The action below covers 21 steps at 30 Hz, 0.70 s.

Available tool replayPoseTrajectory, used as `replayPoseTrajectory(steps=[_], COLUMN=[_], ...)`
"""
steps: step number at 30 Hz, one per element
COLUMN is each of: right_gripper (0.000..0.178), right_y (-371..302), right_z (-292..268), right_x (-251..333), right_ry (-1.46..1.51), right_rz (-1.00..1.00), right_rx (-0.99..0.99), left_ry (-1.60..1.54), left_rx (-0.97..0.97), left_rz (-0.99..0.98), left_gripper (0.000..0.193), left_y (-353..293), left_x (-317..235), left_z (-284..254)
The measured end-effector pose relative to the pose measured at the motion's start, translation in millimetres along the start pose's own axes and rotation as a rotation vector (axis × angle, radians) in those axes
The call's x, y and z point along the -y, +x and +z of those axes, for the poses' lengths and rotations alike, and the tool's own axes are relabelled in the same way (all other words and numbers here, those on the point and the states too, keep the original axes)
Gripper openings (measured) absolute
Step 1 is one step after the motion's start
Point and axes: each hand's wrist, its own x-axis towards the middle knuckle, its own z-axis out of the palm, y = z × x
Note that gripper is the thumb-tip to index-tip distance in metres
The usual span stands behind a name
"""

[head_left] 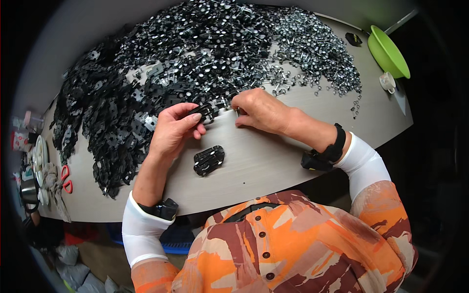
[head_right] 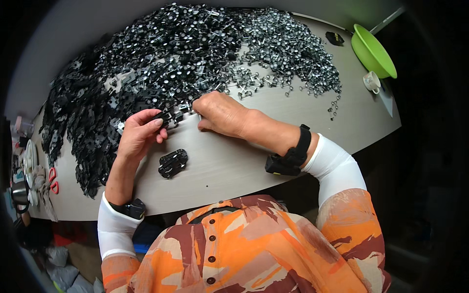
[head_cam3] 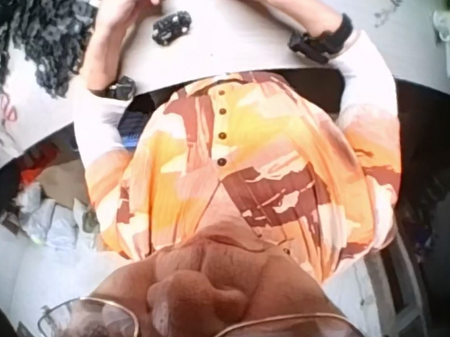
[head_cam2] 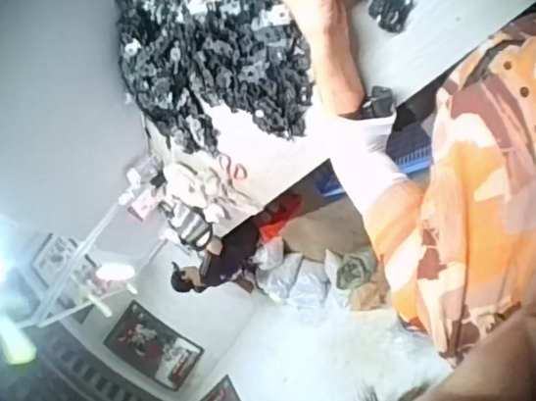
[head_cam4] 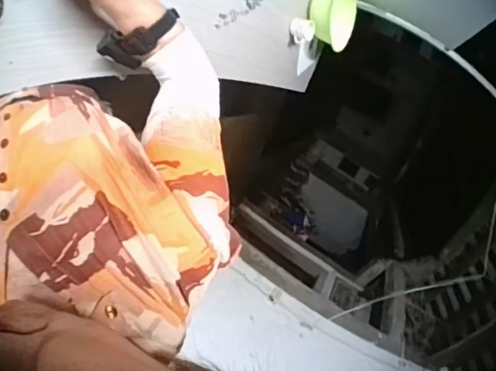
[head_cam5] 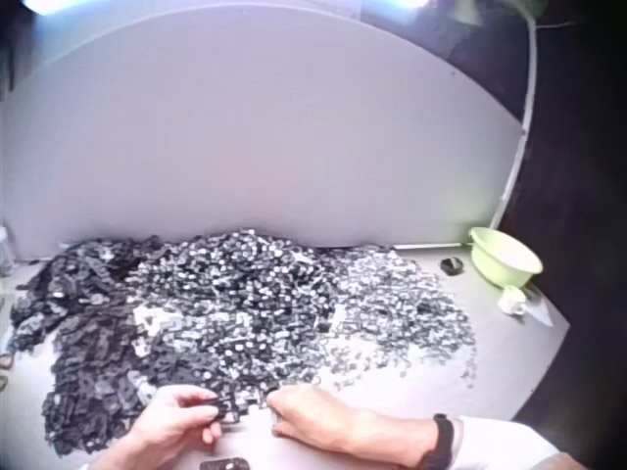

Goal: Manually assemble small plastic toy car components by snapping parts together at a workbench.

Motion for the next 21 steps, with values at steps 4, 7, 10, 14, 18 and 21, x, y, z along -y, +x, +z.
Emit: replayPoseTrajectory(steps=[4,7,10,14,18,21], right_gripper=[0.026,0.031,0.031,0.028,0.020,0.016], right_y=[8.9,26.7,33.8,27.9,39.0,42.3], right_z=[-2.7,-1.6,5.1,13.4,25.3,23.3], right_x=[10.6,26.8,28.6,29.1,21.7,26.6], right_ry=[0.041,0.096,0.059,-0.078,-0.030,0.009], right_rz=[0.032,-0.218,-0.238,-0.266,-0.284,-0.296], right_rx=[0.002,-0.260,-0.261,-0.356,-0.368,-0.389], left_ry=[-0.043,-0.086,-0.107,0.004,-0.073,-0.119], left_rx=[0.012,-0.004,0.016,0.106,0.035,0.030], left_rz=[-0.001,-0.015,-0.032,-0.011,-0.019,-0.053], left_gripper=[0.017,0.016,0.016,0.022,0.020,0.021], left_y=[2.5,-0.6,-1.0,-3.5,-3.4,-7.6], left_x=[-0.7,-4.0,-5.1,-6.2,2.3,-4.3], left_z=[0.9,2.2,1.6,7.9,-4.2,5.3])
